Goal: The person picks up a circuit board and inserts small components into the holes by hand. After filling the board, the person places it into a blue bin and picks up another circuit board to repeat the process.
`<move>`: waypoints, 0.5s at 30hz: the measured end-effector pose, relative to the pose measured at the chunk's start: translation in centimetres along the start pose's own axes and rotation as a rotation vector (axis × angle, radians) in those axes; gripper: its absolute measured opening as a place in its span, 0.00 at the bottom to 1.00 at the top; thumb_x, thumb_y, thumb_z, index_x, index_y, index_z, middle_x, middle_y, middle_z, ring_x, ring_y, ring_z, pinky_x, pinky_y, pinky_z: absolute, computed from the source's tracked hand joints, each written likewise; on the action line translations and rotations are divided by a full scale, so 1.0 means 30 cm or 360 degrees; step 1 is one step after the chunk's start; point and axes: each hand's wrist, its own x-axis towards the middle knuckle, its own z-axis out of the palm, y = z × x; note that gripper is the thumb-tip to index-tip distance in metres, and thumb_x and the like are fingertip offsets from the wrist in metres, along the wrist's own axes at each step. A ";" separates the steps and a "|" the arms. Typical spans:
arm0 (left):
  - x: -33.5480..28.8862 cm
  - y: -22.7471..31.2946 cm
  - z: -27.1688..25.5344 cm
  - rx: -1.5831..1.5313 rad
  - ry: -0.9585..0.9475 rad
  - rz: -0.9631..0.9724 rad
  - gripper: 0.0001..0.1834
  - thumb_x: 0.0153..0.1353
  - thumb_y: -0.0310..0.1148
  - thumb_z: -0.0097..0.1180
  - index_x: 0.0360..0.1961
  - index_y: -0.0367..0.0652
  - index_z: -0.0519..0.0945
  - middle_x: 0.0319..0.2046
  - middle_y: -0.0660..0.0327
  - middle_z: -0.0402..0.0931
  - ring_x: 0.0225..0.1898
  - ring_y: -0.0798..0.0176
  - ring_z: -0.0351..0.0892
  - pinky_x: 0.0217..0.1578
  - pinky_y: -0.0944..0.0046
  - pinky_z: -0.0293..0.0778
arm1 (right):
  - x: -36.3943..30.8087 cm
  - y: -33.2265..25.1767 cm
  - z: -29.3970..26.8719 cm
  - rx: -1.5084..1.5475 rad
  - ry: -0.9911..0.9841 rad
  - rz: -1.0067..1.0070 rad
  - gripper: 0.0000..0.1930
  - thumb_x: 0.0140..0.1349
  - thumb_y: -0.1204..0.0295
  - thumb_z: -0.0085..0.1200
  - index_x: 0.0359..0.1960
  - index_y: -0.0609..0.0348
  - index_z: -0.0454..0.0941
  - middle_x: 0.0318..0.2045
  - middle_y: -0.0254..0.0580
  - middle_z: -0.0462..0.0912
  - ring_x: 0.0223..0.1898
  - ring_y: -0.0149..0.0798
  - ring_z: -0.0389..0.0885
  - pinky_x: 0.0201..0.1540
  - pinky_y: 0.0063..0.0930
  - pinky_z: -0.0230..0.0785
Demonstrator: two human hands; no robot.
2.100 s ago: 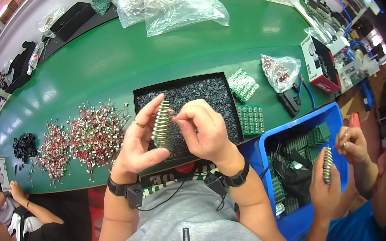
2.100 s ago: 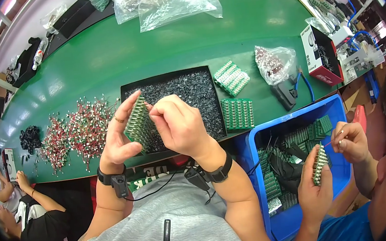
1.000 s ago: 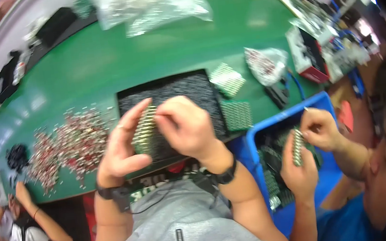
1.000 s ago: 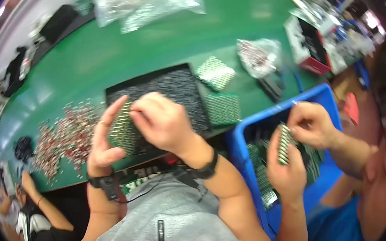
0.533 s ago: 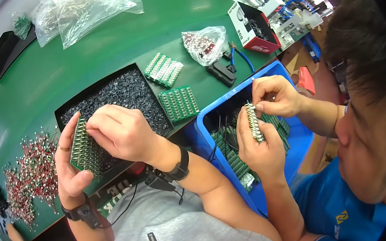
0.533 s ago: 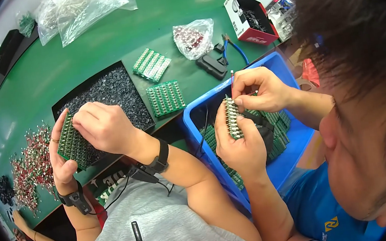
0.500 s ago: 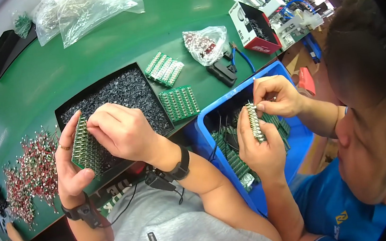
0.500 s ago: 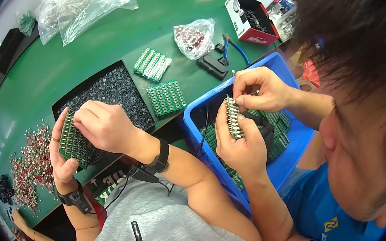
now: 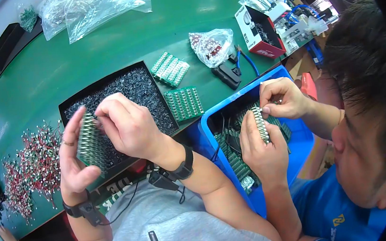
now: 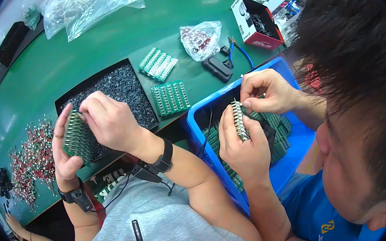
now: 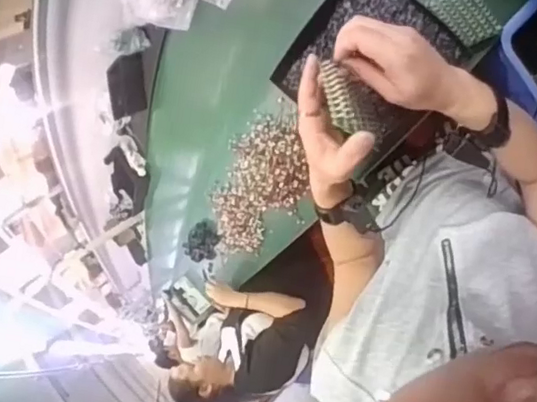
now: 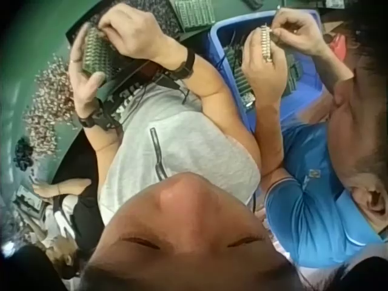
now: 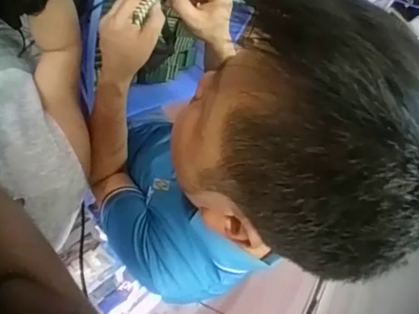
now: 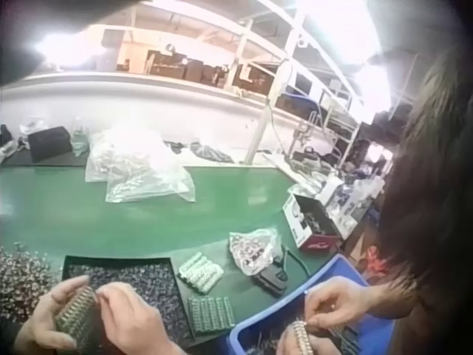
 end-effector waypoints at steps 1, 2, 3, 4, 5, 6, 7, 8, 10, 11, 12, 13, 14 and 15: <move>0.003 0.025 0.013 0.0043 -0.0057 -0.0046 0.66 0.51 0.54 0.78 0.82 0.28 0.56 0.72 0.49 0.70 0.73 0.56 0.72 0.75 0.57 0.62 | 0.000 0.004 0.003 0.0002 -0.0001 0.0000 0.06 0.64 0.81 0.62 0.41 0.62 0.79 0.36 0.48 0.84 0.35 0.51 0.87 0.34 0.40 0.80; -0.003 0.019 0.007 0.0043 -0.0056 -0.0047 0.66 0.51 0.54 0.78 0.82 0.28 0.56 0.72 0.49 0.70 0.73 0.56 0.72 0.75 0.57 0.62 | -0.001 0.010 0.006 0.0015 -0.0042 -0.0004 0.06 0.64 0.81 0.62 0.41 0.62 0.80 0.36 0.48 0.85 0.35 0.51 0.88 0.35 0.39 0.81; -0.010 0.004 -0.005 0.0057 -0.0029 -0.0036 0.66 0.51 0.55 0.78 0.81 0.28 0.56 0.73 0.48 0.69 0.74 0.56 0.70 0.76 0.57 0.61 | 0.002 0.013 0.006 0.0024 -0.0083 -0.0012 0.06 0.64 0.82 0.63 0.41 0.62 0.81 0.36 0.48 0.85 0.35 0.51 0.88 0.35 0.39 0.81; -0.015 -0.001 -0.013 0.0071 -0.0001 -0.0025 0.66 0.51 0.55 0.77 0.81 0.27 0.57 0.75 0.48 0.67 0.75 0.55 0.69 0.77 0.56 0.59 | 0.002 0.008 0.004 0.0021 -0.0084 -0.0015 0.06 0.64 0.82 0.63 0.41 0.62 0.81 0.36 0.48 0.85 0.35 0.51 0.88 0.35 0.39 0.81; -0.023 0.009 -0.021 0.0023 -0.0026 -0.0108 0.65 0.52 0.56 0.76 0.81 0.27 0.57 0.77 0.47 0.65 0.77 0.54 0.66 0.78 0.56 0.57 | 0.001 -0.002 -0.001 0.0054 -0.0097 0.0013 0.06 0.63 0.82 0.63 0.40 0.62 0.82 0.36 0.48 0.86 0.35 0.51 0.88 0.36 0.39 0.81; -0.022 0.008 -0.022 0.0020 -0.0027 -0.0106 0.65 0.52 0.56 0.76 0.81 0.27 0.57 0.77 0.47 0.65 0.77 0.54 0.66 0.78 0.56 0.57 | 0.000 -0.009 -0.006 0.0086 -0.0110 0.0043 0.05 0.63 0.82 0.63 0.40 0.62 0.83 0.35 0.48 0.87 0.34 0.51 0.88 0.36 0.39 0.82; -0.018 0.006 -0.023 0.0089 -0.0025 -0.0047 0.65 0.52 0.56 0.75 0.81 0.27 0.57 0.77 0.47 0.65 0.77 0.54 0.66 0.78 0.56 0.57 | 0.000 -0.010 -0.009 0.0094 -0.0111 0.0026 0.06 0.63 0.81 0.64 0.40 0.62 0.84 0.35 0.48 0.87 0.34 0.51 0.89 0.37 0.39 0.82; -0.017 0.005 -0.023 0.0157 -0.0023 0.0012 0.65 0.52 0.55 0.75 0.81 0.27 0.57 0.76 0.46 0.65 0.77 0.54 0.66 0.78 0.56 0.57 | -0.002 -0.004 -0.008 0.0091 -0.0113 0.0025 0.06 0.63 0.81 0.64 0.40 0.62 0.84 0.35 0.48 0.87 0.34 0.51 0.89 0.37 0.39 0.82; -0.013 0.016 -0.022 0.0182 -0.0023 0.0005 0.65 0.52 0.54 0.75 0.81 0.27 0.56 0.76 0.46 0.65 0.77 0.54 0.66 0.78 0.56 0.57 | -0.005 0.015 0.000 0.0082 -0.0073 -0.0031 0.05 0.64 0.81 0.63 0.39 0.61 0.83 0.35 0.48 0.86 0.34 0.51 0.88 0.36 0.39 0.82; -0.011 0.019 -0.021 0.0209 -0.0023 -0.0004 0.65 0.52 0.53 0.75 0.81 0.27 0.56 0.76 0.46 0.65 0.77 0.53 0.66 0.78 0.56 0.56 | -0.007 0.016 0.002 0.0080 -0.0074 -0.0033 0.05 0.64 0.81 0.63 0.39 0.61 0.83 0.35 0.48 0.86 0.34 0.51 0.88 0.36 0.39 0.82; -0.010 0.018 -0.012 0.0204 -0.0024 -0.0002 0.65 0.52 0.53 0.75 0.81 0.27 0.56 0.76 0.46 0.65 0.77 0.53 0.66 0.78 0.56 0.56 | -0.007 0.015 0.004 0.0015 -0.0102 -0.0029 0.04 0.64 0.80 0.63 0.39 0.61 0.82 0.35 0.48 0.86 0.34 0.52 0.88 0.36 0.40 0.81; -0.010 0.018 0.003 0.0190 -0.0007 -0.0010 0.65 0.52 0.53 0.75 0.81 0.27 0.56 0.75 0.47 0.67 0.75 0.54 0.68 0.77 0.56 0.58 | -0.007 0.013 0.004 -0.0051 -0.0129 -0.0024 0.03 0.65 0.80 0.62 0.38 0.61 0.81 0.35 0.48 0.85 0.33 0.52 0.87 0.35 0.40 0.81; -0.010 0.016 0.012 0.0176 0.0009 -0.0018 0.65 0.51 0.54 0.75 0.82 0.28 0.56 0.74 0.47 0.68 0.74 0.54 0.70 0.77 0.56 0.60 | -0.008 0.004 0.003 -0.0056 -0.0131 -0.0024 0.03 0.65 0.80 0.62 0.38 0.61 0.81 0.35 0.48 0.85 0.33 0.52 0.87 0.35 0.40 0.81; -0.012 0.011 0.010 0.0173 0.0007 -0.0015 0.65 0.51 0.54 0.75 0.82 0.28 0.56 0.74 0.47 0.68 0.74 0.54 0.70 0.77 0.56 0.60 | -0.008 -0.009 0.003 -0.0061 -0.0123 0.0034 0.03 0.66 0.79 0.62 0.38 0.61 0.80 0.34 0.47 0.84 0.33 0.52 0.86 0.34 0.41 0.80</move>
